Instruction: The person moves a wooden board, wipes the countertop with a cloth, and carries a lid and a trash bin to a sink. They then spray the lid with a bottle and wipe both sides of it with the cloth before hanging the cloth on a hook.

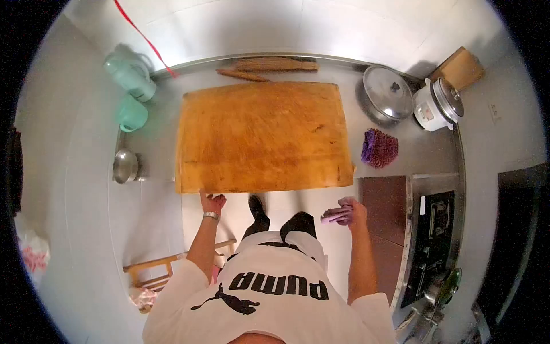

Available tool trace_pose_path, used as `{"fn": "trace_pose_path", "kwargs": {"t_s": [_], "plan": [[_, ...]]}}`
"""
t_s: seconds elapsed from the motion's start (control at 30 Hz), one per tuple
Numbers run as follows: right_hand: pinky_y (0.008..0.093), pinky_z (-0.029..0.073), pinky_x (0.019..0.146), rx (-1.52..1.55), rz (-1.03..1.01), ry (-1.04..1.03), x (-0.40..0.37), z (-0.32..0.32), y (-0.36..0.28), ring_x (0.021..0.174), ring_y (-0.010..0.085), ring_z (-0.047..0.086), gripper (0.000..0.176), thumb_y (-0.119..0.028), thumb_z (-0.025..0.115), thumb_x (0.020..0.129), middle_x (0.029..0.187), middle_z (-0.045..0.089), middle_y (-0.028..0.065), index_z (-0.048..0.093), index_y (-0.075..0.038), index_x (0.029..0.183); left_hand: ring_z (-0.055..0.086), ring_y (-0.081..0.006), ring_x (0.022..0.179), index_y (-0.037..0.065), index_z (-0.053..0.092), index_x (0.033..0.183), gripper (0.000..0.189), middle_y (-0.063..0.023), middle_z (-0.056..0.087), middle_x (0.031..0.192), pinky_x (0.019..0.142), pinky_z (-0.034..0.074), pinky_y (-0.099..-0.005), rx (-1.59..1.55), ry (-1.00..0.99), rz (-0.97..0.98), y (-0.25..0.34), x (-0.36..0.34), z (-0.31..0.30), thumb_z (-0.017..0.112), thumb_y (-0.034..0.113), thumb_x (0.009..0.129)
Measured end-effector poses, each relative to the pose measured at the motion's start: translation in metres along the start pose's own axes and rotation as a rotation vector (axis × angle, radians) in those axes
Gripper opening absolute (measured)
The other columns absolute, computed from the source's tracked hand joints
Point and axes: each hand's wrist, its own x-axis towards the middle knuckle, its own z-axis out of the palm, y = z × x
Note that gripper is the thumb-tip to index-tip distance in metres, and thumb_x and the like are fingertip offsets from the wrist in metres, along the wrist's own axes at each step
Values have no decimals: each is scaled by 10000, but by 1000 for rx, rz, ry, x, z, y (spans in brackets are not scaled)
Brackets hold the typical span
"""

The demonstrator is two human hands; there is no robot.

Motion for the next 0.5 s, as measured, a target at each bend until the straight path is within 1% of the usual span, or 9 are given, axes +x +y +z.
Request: {"fn": "trace_pose_path", "kwargs": {"t_s": [0.07,0.13,0.17,0.23,0.27,0.33,0.37,0.43,0.5], "plan": [[394,497,503,-112,18,131,-18,-33,-21,644,221,614,383,-403,508,902,873,650,112,621,-38,870,568,-274,981,166,398,1309,790,-132,523,1226,756,499,-420,-114,-99,50,-61,-9,19,480,727,759],[414,507,525,-235,-106,124,-10,-5,-32,647,242,617,420,-432,514,896,897,644,140,598,-21,905,555,-271,1019,181,422,1293,765,-100,523,1239,782,489,-426,-141,-84,62,-63,-6,40,479,727,759],[414,507,525,-246,-87,140,-16,-2,-37,647,242,617,420,-432,514,896,897,644,140,598,-21,905,542,-268,1057,197,446,1277,741,-68,522,1252,809,479,-432,-166,-38,63,-73,-17,38,477,727,760],[361,482,525,-184,98,212,-8,13,-40,696,236,602,421,-422,479,922,879,635,110,583,-19,981,518,-271,1102,203,442,1282,717,-76,510,1268,844,469,-440,-204,-50,46,-65,-27,41,484,707,773],[361,482,525,-182,106,205,-1,19,-36,696,236,602,421,-422,479,922,879,635,110,583,-19,981,511,-276,1116,201,436,1290,713,-72,501,1280,848,474,-448,-215,-60,32,-61,-22,38,495,693,776],[379,522,678,-90,73,372,16,21,-35,850,281,624,509,-457,515,896,1030,621,170,552,10,1093,504,-281,1130,199,430,1298,710,-69,492,1293,853,478,-457,-239,-66,25,-65,-19,36,507,679,780],[379,522,678,-88,77,361,23,20,-32,850,281,624,509,-457,515,896,1030,621,170,552,10,1093,496,-282,1142,197,425,1304,711,-67,485,1300,863,476,-462,-239,-54,26,-64,-23,39,505,674,783],[424,510,807,146,43,247,36,10,-16,990,326,593,591,-484,555,862,1132,566,208,492,5,1188,488,-283,1154,195,420,1310,711,-65,478,1307,872,474,-468,-228,-47,41,-53,-28,47,503,670,787],[460,491,864,137,121,234,39,1,-16,1070,355,548,643,-486,564,851,1193,521,226,442,9,1242,498,-282,1145,192,413,1318,722,-62,497,1288,890,466,-465,-243,-49,24,-48,-39,55,484,680,791]]}}
